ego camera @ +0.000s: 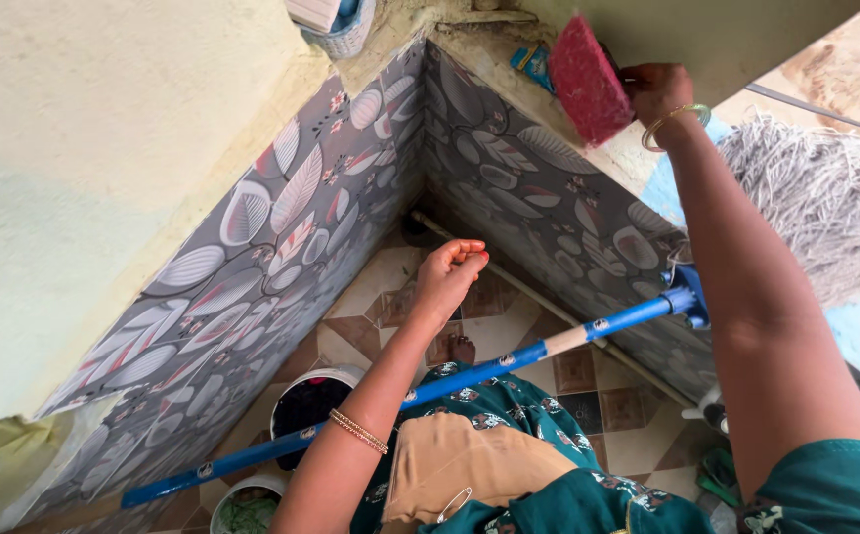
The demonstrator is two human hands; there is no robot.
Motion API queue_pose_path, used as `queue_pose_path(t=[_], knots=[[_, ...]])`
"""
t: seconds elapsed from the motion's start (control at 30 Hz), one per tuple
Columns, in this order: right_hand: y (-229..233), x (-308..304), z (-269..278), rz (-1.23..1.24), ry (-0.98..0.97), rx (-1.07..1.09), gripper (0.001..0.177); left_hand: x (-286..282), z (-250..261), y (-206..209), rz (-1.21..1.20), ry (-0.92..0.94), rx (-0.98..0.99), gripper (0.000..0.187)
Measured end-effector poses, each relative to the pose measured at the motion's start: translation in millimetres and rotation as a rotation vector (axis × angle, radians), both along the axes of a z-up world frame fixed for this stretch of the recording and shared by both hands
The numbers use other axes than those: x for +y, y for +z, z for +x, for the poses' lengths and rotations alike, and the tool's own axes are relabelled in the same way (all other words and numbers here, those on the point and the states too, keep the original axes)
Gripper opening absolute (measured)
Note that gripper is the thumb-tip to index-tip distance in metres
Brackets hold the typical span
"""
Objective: The person washes a pink sponge under running water at a wall-mounted sink, repeatedly scrubbing and rinsing it. The person then picks up a green bottle, rinses it under the tap, and places it on the sink edge.
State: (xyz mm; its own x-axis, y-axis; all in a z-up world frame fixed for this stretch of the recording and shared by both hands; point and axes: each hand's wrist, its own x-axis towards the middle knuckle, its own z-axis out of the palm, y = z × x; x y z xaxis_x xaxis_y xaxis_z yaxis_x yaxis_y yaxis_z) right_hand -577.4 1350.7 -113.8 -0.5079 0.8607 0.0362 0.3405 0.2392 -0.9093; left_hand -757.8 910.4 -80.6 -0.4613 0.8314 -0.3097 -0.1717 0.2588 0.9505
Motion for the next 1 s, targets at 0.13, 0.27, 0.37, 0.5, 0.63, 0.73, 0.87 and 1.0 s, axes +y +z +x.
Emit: queue_pose_path(t=[0.13,0.27,0.37,0.5,0.63,0.73,0.87,1.0], knots=[[-5.7,6.8,-5.9,0.161,-0.06,0.046,0.023,11.7,-5.1,-4.2,-0.042,0.01,-0.011,0.035],[13.0,-28.2,13.2,-0.151,-0.187,0.272,0.025,18.8,-4.7,-4.0,-0.075,-0.013,-0.027,0.035],[20.7,-49.1,18.6,-0.087,-0.22,0.343,0.023,24.2,-0.3,-1.4,-0.098,-0.034,-0.043,0.035],[32.3,-70.1,16.4,0.211,-0.321,0.304,0.024,22.4,1.0,7.4,-0.115,-0.046,-0.058,0.035],[66.4,-105.4,-4.9,0.56,-0.318,0.382,0.019,15.4,-4.7,15.1,-0.088,-0.01,-0.084,0.034],[90.0,-142.5,-32.3,0.714,-0.2,0.306,0.021,8.2,-12.4,18.0,-0.059,0.045,-0.112,0.034],[101.3,-181.9,-82.5,0.762,-0.001,0.195,0.021,-10.0,-24.4,27.7,-0.043,0.126,-0.182,0.033],[99.9,-238.4,-127.3,0.614,0.377,0.054,0.024,-41.9,-34.0,43.8,-0.005,0.221,-0.216,0.034]])
